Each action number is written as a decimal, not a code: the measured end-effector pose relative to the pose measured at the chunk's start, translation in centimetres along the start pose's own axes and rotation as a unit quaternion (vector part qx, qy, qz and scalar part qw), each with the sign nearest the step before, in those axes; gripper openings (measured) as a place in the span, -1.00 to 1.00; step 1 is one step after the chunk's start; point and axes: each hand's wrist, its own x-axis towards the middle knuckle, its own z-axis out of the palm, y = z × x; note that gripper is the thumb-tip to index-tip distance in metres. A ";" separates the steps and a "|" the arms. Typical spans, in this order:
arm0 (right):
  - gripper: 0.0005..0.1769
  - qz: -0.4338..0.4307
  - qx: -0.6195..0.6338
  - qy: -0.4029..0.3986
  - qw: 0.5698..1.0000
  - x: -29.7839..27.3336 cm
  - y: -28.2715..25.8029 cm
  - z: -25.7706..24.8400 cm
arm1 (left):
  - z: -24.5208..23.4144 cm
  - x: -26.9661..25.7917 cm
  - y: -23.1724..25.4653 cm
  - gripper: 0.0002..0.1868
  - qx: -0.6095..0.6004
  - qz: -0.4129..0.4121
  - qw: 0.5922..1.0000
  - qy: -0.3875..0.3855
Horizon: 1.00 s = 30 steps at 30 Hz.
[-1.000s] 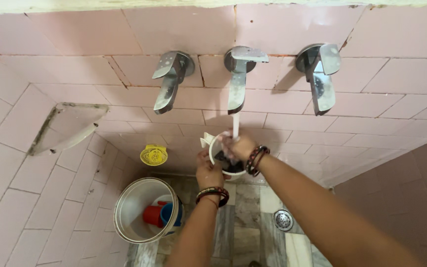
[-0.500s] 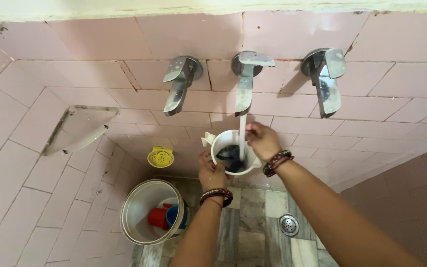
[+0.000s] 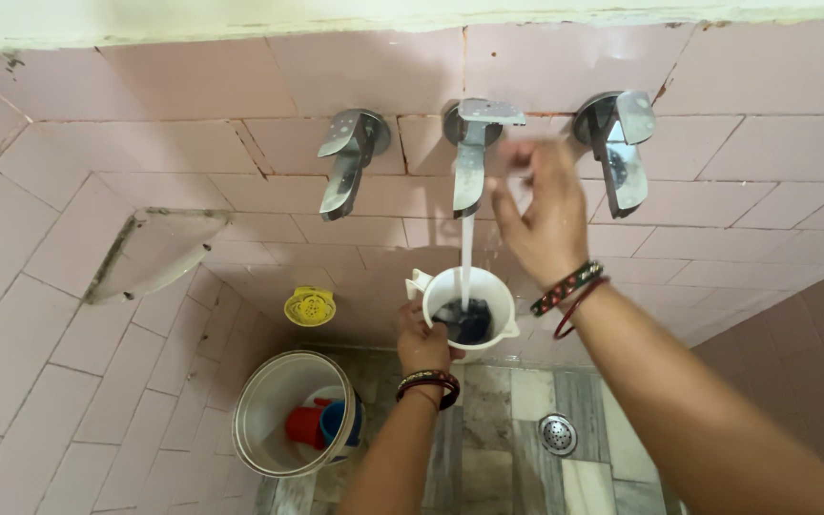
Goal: The person cleans a dark door and the adjacent tiled wall by hand using a damp cloth and water from a small pitcher.
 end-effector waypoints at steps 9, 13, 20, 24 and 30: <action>-0.67 -0.059 -0.171 -0.143 0.973 6.6 -0.9 0.4 | 1.3 -0.8 -1.6 -0.45 -0.025 -0.039 0.999 -0.022; -0.66 -0.119 -0.199 -0.085 0.969 6.8 0.7 1.4 | 1.0 -1.0 -1.7 -0.44 -0.019 -0.050 0.998 -0.013; -0.72 -0.103 -0.257 -0.098 0.956 6.9 0.8 0.9 | 0.0 -1.3 -0.7 -0.44 -0.012 -0.033 0.999 0.005; -0.73 -0.127 -0.279 -0.088 0.948 7.0 1.1 1.2 | -0.1 -1.2 -0.1 -0.41 -0.026 -0.039 0.999 0.014; -0.82 -0.121 -0.351 -0.126 0.920 8.1 1.0 1.4 | 0.3 -0.9 0.8 -0.42 -0.030 -0.014 0.999 0.019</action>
